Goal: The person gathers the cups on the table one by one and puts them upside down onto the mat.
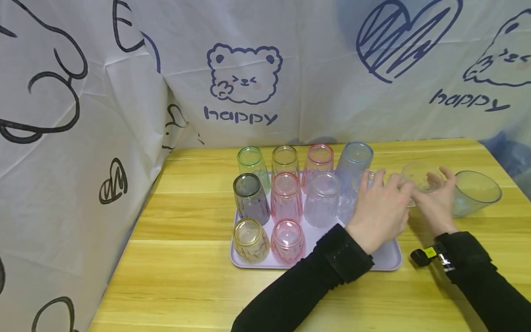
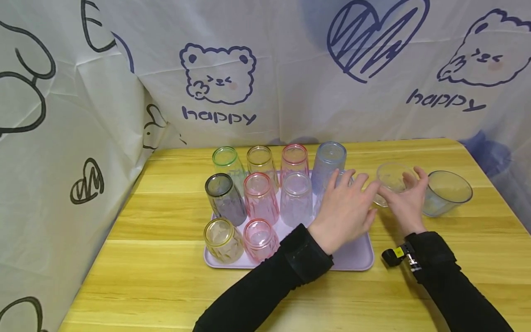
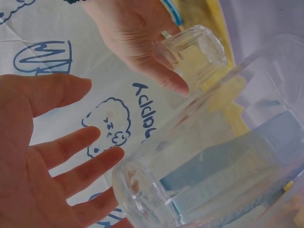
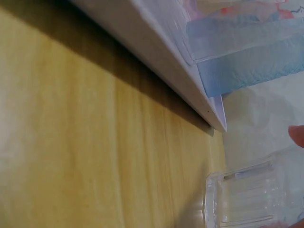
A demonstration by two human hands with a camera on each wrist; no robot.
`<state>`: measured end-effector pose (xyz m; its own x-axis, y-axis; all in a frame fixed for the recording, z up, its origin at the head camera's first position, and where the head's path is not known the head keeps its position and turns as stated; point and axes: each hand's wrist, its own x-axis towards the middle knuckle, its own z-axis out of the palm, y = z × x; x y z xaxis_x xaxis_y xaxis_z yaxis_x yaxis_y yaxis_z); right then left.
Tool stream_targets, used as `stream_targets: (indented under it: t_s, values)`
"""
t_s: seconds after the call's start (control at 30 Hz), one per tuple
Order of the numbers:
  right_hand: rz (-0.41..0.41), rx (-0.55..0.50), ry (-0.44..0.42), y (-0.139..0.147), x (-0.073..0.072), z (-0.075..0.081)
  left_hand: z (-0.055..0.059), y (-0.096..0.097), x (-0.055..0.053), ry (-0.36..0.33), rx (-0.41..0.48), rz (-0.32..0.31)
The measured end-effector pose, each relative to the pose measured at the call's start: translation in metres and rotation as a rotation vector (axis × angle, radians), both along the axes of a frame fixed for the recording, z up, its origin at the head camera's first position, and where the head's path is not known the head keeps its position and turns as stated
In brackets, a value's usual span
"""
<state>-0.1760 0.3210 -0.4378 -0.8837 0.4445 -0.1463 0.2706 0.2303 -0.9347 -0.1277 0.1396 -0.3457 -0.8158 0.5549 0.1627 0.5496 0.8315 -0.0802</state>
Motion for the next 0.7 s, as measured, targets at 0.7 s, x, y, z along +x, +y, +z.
stream_targets:
  t_s: [0.7]
  values:
    - [0.031,0.058,0.089,-0.008,0.020,0.014,0.003,-0.015,0.004,0.009,0.025,0.024]
